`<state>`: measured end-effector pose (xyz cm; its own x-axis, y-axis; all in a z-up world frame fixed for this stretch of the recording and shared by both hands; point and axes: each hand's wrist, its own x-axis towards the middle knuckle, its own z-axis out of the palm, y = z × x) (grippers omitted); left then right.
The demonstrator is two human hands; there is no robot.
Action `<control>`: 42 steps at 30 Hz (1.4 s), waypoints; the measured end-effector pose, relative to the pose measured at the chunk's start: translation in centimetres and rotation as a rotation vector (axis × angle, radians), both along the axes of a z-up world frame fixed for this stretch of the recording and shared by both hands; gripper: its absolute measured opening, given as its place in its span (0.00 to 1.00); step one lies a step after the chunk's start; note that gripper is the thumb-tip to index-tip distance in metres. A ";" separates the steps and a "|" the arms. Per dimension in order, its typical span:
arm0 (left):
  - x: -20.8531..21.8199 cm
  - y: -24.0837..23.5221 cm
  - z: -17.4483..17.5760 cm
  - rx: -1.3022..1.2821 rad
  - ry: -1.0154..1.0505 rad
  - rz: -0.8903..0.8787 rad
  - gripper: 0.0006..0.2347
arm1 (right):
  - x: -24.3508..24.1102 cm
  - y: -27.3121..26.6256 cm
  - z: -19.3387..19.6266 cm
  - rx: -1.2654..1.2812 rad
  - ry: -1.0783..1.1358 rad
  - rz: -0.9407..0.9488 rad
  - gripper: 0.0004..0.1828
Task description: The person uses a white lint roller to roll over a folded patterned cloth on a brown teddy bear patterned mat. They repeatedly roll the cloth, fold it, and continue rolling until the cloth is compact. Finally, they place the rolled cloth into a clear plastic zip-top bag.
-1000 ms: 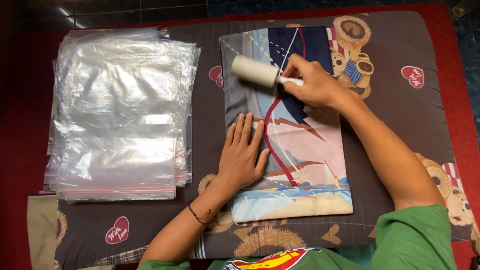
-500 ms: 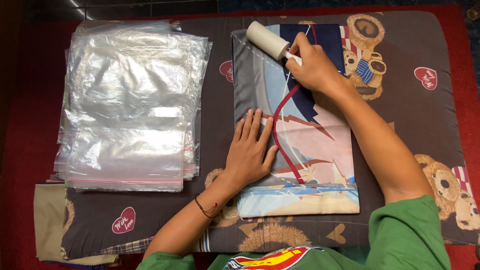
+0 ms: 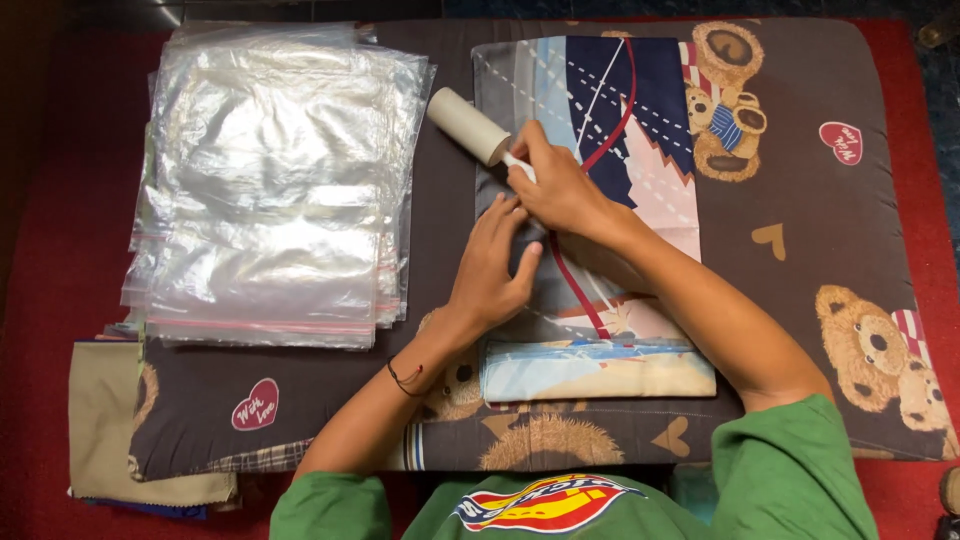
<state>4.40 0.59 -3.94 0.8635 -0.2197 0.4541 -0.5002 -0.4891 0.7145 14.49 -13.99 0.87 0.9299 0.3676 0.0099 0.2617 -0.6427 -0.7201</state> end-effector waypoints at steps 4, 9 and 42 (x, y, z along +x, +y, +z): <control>1.0 1.7 1.3 -0.242 -0.003 -0.002 0.14 | -3.3 -1.5 2.0 0.018 -0.028 -0.064 0.14; 1.2 3.7 4.1 -0.404 -0.011 0.109 0.11 | -7.4 -4.6 1.9 -0.189 -0.100 -0.279 0.15; 0.9 4.1 4.1 -0.347 0.140 -0.096 0.14 | -21.3 -0.9 -0.5 -0.295 -0.068 -0.415 0.14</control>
<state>5.33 4.74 0.18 0.9054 -0.1564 0.3947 -0.4177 -0.1617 0.8941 -6.82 -14.85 0.37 0.9990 -0.0361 0.0266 -0.0188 -0.8755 -0.4829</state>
